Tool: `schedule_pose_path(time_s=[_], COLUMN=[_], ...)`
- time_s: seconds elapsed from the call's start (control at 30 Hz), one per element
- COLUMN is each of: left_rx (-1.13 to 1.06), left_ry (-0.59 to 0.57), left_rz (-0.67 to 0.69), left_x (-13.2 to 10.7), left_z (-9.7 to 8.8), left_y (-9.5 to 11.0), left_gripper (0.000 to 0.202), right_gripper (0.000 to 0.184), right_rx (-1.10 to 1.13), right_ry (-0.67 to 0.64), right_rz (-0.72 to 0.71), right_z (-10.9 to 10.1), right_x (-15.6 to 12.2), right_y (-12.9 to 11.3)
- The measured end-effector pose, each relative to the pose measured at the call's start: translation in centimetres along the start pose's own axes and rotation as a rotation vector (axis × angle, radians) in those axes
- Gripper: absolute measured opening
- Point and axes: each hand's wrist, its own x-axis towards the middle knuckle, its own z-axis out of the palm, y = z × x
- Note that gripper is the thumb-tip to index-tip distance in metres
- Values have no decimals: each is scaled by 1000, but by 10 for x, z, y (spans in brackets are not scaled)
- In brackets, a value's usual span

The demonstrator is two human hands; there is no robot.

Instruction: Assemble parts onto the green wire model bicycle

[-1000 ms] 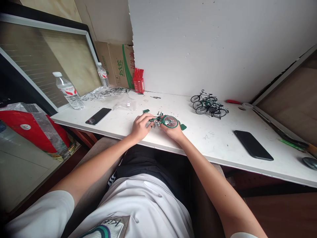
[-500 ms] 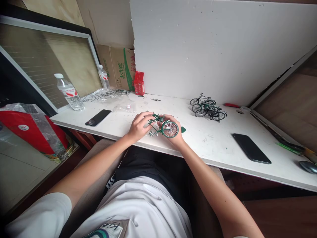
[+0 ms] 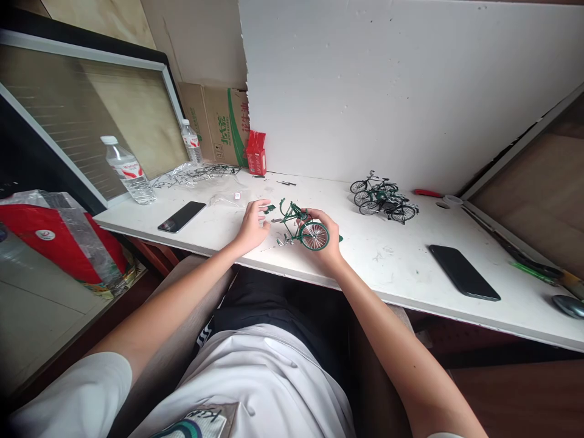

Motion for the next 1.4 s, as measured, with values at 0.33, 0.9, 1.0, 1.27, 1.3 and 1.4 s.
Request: schedule_pose_path(time_s=[0.33,0.9,1.0,1.27,1.3,1.4], left_rx=[-349,-427,-395,-405,-417,-473], left_ry=[-333,-360,-347,-350,-347,-327], left_rz=[-374,-528,-521,-509,-504,-478], left_x=[3,-3,0,2,1,-1], left_z=[-7,-3,0,3,4,7], left_y=[43,44,41,42,43,46], left_gripper=[15,34,34,37,36,35], right_gripper=[41,34,34,34,33,31], right_rx=[-300,-301,-298,-262,-248,-201], right_ry=[-63,-117,-105,-101,-94,-74], right_rz=[-266,-199,-188,-90,-75,-28], right_z=[-13,-6,-4,-5,-4,-3], right_x=[2,4,3,5,5,7], right_y=[-3,19,20,5,3,-2])
